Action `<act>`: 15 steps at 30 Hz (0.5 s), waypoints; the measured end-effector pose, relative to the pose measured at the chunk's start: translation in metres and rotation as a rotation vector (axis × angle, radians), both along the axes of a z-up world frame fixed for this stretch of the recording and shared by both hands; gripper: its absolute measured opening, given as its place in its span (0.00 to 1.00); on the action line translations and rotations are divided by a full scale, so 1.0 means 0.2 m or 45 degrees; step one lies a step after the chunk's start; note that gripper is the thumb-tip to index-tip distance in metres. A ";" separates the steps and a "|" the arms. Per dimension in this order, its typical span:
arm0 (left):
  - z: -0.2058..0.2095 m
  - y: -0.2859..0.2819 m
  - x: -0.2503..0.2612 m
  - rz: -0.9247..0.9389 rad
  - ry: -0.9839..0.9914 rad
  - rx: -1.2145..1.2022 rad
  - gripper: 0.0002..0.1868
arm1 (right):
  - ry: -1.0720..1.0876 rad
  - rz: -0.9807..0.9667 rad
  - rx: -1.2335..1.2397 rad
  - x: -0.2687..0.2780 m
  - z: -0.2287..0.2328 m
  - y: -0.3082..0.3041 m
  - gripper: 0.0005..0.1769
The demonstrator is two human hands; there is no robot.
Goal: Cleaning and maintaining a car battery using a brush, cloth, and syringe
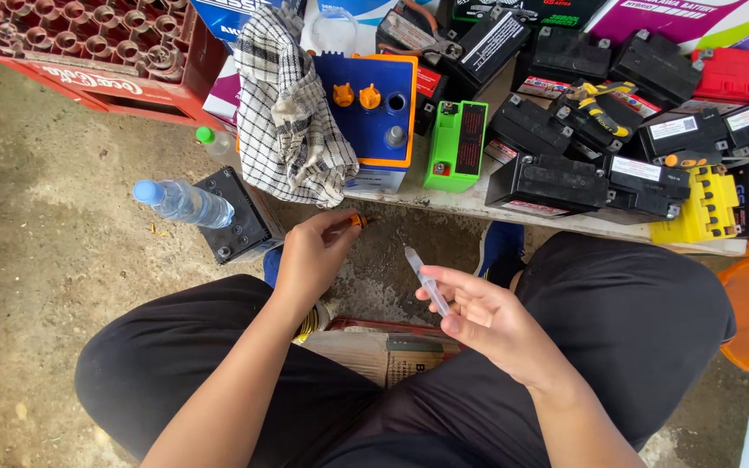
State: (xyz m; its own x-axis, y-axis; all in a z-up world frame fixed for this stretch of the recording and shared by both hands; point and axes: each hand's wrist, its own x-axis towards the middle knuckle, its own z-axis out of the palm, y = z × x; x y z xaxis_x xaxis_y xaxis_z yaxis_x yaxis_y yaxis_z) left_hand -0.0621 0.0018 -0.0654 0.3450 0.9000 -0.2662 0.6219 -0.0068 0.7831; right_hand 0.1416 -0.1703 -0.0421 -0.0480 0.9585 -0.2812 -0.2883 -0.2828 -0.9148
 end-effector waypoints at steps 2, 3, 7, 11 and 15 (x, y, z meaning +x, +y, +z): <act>-0.02 0.01 0.00 -0.062 0.020 0.124 0.18 | 0.073 -0.022 0.014 0.01 0.00 0.00 0.36; -0.04 0.01 0.00 -0.125 0.039 0.251 0.17 | 0.145 -0.045 0.031 0.01 0.00 0.00 0.36; -0.06 0.02 -0.01 -0.183 0.011 0.375 0.17 | 0.222 -0.105 0.002 0.02 -0.01 0.00 0.36; -0.08 0.02 -0.01 -0.298 0.068 0.468 0.17 | 0.389 -0.112 -0.026 0.01 -0.03 0.01 0.40; -0.03 0.03 -0.05 -0.454 -0.006 0.437 0.14 | 0.348 -0.196 0.171 -0.04 -0.09 0.01 0.40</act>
State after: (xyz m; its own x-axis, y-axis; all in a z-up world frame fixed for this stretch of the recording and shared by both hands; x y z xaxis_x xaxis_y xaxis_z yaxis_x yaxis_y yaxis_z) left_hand -0.0711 0.0076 -0.0722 0.6479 0.7612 0.0269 0.5304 -0.4762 0.7013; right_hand 0.1345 -0.1673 -0.0604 0.0441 0.9879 -0.1487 -0.5583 -0.0990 -0.8237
